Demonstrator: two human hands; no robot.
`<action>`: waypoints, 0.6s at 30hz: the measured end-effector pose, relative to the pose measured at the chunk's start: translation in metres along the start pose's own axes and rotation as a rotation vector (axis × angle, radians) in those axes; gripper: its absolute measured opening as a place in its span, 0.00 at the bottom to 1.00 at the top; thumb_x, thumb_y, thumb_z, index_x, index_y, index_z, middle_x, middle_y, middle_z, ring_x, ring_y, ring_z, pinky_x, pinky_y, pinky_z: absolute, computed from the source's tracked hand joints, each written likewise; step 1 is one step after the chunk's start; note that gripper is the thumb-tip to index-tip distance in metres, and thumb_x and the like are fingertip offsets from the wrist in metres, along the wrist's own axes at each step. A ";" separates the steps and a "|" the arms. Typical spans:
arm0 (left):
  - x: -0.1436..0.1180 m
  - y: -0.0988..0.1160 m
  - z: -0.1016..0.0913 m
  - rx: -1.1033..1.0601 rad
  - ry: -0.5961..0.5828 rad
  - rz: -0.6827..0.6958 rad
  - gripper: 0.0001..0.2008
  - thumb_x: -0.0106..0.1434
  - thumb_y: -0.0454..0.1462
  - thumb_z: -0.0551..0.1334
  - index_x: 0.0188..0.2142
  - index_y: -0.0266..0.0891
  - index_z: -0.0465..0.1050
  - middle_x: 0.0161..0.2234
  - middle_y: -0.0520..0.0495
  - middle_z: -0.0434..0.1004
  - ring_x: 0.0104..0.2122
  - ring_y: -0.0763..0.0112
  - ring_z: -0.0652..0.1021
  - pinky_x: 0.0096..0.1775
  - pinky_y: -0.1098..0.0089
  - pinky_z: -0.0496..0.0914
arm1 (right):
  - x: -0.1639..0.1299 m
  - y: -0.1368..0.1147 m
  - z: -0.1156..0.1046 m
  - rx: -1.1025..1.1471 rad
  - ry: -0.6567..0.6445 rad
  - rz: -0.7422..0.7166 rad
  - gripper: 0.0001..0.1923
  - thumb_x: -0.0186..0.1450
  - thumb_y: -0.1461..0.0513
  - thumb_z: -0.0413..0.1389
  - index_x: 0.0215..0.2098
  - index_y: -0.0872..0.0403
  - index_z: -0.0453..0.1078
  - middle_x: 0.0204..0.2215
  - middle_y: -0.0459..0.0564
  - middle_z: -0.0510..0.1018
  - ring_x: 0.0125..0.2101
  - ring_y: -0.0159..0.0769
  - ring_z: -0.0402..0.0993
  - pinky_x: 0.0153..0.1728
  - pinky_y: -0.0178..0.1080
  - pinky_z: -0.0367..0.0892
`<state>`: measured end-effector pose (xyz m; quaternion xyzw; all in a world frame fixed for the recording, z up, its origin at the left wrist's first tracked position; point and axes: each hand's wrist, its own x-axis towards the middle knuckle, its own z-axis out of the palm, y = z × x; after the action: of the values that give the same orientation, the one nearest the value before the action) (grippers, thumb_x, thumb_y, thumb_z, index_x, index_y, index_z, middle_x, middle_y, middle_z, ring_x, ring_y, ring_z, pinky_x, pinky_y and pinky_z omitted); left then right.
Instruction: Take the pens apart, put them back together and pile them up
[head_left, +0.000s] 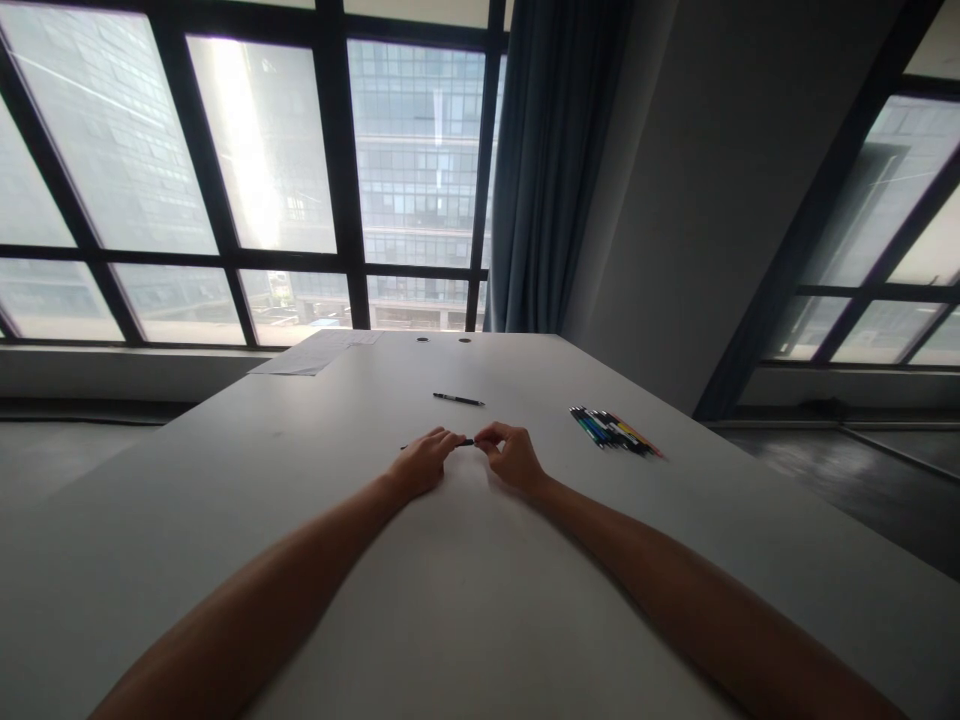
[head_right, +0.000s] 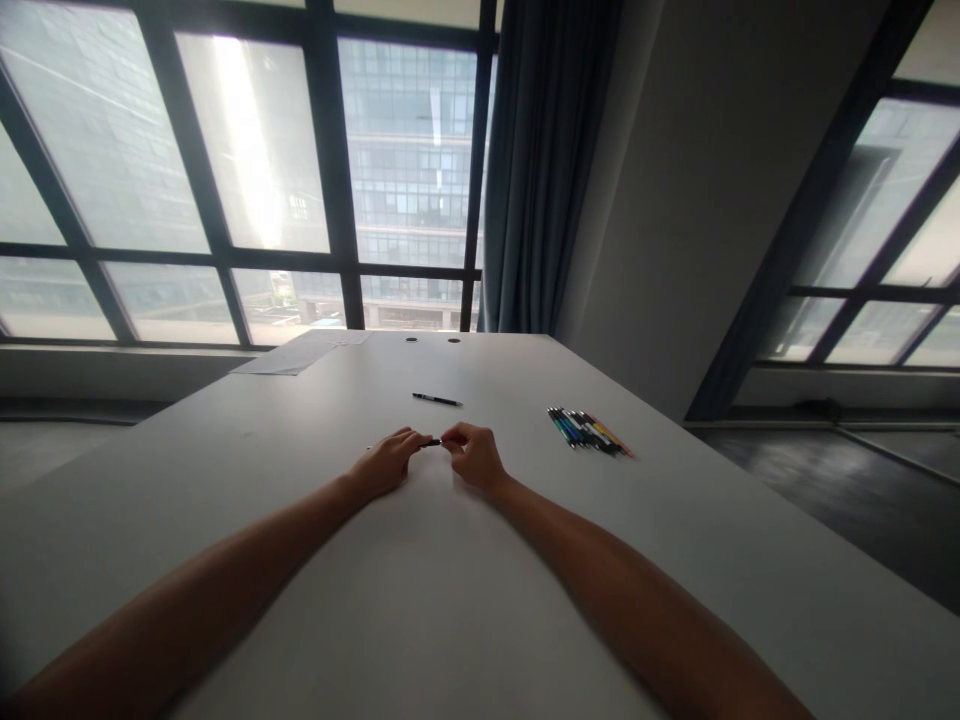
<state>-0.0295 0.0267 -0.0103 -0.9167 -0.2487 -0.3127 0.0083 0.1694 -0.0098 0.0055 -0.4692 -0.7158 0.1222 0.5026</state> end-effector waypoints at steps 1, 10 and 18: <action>0.000 -0.001 0.000 0.001 0.000 0.000 0.29 0.52 0.20 0.51 0.52 0.37 0.67 0.40 0.43 0.74 0.41 0.64 0.73 0.44 0.64 0.73 | 0.000 0.000 0.001 0.012 -0.004 0.037 0.05 0.56 0.67 0.57 0.29 0.55 0.76 0.25 0.49 0.80 0.26 0.36 0.75 0.32 0.37 0.70; -0.002 -0.003 0.001 0.007 0.003 -0.004 0.29 0.53 0.21 0.51 0.53 0.38 0.67 0.40 0.43 0.73 0.41 0.65 0.73 0.44 0.63 0.73 | 0.001 0.006 0.000 -0.113 -0.136 -0.065 0.10 0.66 0.61 0.51 0.31 0.55 0.73 0.22 0.46 0.77 0.23 0.31 0.70 0.28 0.33 0.62; -0.003 -0.005 0.003 0.048 -0.022 0.070 0.30 0.53 0.22 0.51 0.55 0.37 0.65 0.42 0.42 0.73 0.44 0.63 0.72 0.46 0.62 0.73 | -0.001 0.011 -0.001 -0.330 -0.161 -0.132 0.27 0.72 0.51 0.40 0.23 0.53 0.67 0.19 0.47 0.73 0.21 0.31 0.66 0.25 0.33 0.55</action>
<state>-0.0315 0.0302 -0.0151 -0.9277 -0.2241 -0.2962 0.0387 0.1764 -0.0052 -0.0022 -0.4858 -0.7933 0.0071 0.3669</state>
